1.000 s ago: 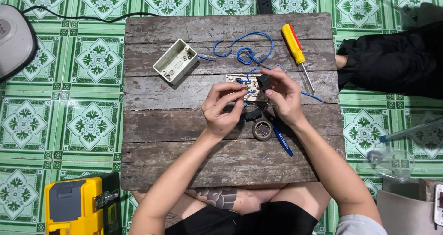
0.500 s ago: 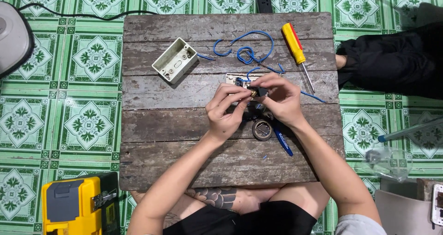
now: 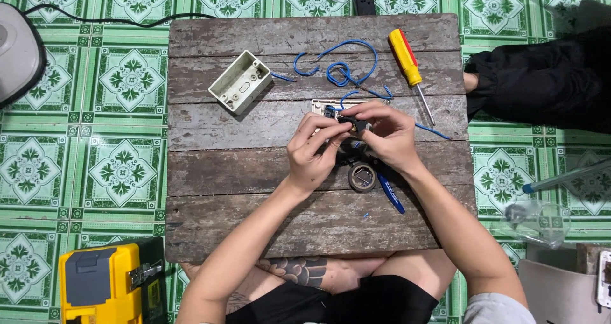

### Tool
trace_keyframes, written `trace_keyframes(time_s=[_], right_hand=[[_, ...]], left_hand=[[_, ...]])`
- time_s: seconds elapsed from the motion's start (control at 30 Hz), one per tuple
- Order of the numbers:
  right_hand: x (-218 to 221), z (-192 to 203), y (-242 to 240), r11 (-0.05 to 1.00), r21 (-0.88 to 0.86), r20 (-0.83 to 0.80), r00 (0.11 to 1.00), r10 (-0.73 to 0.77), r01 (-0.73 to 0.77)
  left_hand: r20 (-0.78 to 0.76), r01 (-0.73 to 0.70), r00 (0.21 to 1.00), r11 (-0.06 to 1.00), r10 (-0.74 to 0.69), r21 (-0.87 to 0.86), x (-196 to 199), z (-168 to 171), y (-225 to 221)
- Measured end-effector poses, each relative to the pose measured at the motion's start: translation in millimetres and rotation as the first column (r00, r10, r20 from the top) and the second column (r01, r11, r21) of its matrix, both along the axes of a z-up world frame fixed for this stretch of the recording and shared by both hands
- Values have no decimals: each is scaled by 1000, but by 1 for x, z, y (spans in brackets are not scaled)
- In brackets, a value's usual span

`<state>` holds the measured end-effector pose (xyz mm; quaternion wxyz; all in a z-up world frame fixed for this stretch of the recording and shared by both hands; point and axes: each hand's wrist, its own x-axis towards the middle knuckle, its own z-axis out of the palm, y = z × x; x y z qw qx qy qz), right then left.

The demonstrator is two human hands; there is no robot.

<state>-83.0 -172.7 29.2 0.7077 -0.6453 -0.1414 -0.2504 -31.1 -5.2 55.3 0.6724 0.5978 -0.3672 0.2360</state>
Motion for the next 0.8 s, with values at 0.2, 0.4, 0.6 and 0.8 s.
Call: trace_keyframes(time_s=[0.2, 0.4, 0.6, 0.8], right_hand=[[2, 7, 3, 991, -118, 54, 997, -50, 56], [4, 7, 6, 992, -104, 62, 996, -61, 67], [4, -13, -16, 969, -112, 30, 975, -219, 221], [-2, 31, -37, 919, -68, -111, 912, -395, 389]], left_hand=[[114, -79, 991, 996, 74, 33, -1, -4, -2], [208, -123, 972, 991, 110, 47, 3, 0, 2], [343, -251, 926, 937, 159, 244, 5, -21, -3], [365, -153, 931, 886, -19, 437, -6, -13, 5]])
